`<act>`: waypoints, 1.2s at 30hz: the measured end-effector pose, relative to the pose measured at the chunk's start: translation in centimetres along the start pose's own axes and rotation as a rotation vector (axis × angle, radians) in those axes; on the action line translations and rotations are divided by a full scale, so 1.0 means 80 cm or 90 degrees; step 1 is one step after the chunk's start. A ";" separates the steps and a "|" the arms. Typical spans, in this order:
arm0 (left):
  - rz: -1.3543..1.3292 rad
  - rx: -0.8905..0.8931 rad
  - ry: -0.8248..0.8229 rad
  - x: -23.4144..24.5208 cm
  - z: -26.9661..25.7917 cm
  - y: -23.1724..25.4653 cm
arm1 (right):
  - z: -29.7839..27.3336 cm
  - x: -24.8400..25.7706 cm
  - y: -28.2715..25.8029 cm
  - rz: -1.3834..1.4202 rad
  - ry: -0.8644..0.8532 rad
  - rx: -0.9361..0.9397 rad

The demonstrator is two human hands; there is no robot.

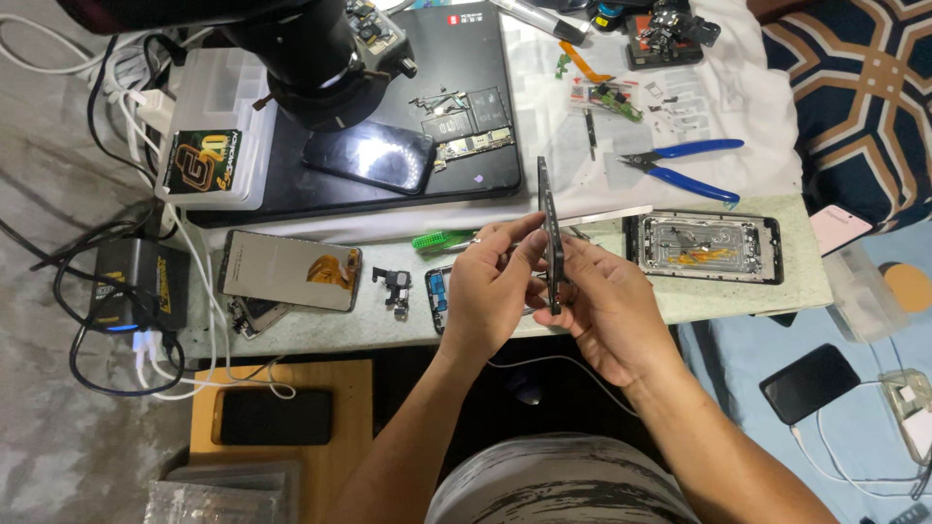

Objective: The person disassembles a smartphone, removes the battery and internal components, and uses pliers to adjust a small metal bracket on a circuit board. They handle the phone chassis, battery, and circuit board throughout the process.

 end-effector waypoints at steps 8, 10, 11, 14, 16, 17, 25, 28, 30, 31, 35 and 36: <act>0.114 -0.167 0.001 -0.002 -0.006 0.016 | -0.002 0.023 0.007 0.031 -0.003 0.012; 0.177 -0.160 0.009 -0.006 -0.008 0.017 | -0.004 0.036 0.010 0.041 0.057 0.009; 0.172 -0.135 -0.003 -0.008 -0.008 0.014 | -0.005 0.036 0.009 0.075 0.049 0.008; 0.171 -0.082 -0.027 -0.012 -0.008 0.009 | -0.010 0.033 0.003 0.162 0.043 -0.014; 0.187 -0.073 -0.028 -0.011 -0.008 0.008 | -0.014 0.035 0.002 0.197 0.063 -0.058; 0.186 -0.094 -0.023 -0.010 -0.009 0.010 | -0.014 0.035 0.001 0.187 0.059 -0.059; 0.037 -0.015 0.021 -0.001 -0.006 -0.011 | -0.011 0.079 0.012 0.017 0.036 -0.042; 0.008 0.004 -0.027 -0.006 -0.007 -0.014 | -0.010 0.081 0.013 -0.032 0.063 -0.031; -0.005 0.005 -0.041 -0.009 -0.008 -0.015 | -0.011 0.080 0.010 -0.083 0.072 -0.003; -0.011 0.006 -0.048 -0.010 -0.008 -0.015 | -0.011 0.079 0.008 -0.108 0.076 0.011; -0.007 -0.018 -0.056 -0.012 -0.010 -0.013 | -0.012 0.077 0.006 -0.091 0.066 0.036; -0.008 -0.009 -0.052 -0.012 -0.009 -0.016 | -0.012 0.077 0.006 -0.096 0.068 0.038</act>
Point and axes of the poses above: each hand's wrist, its own z-axis towards the middle knuckle, its own x-axis out of the back of the hand, y = z × x, the point moved 8 cm from there along z, towards the middle knuckle, and after that the axes turned 1 degree about y, right-handed, at the moved point
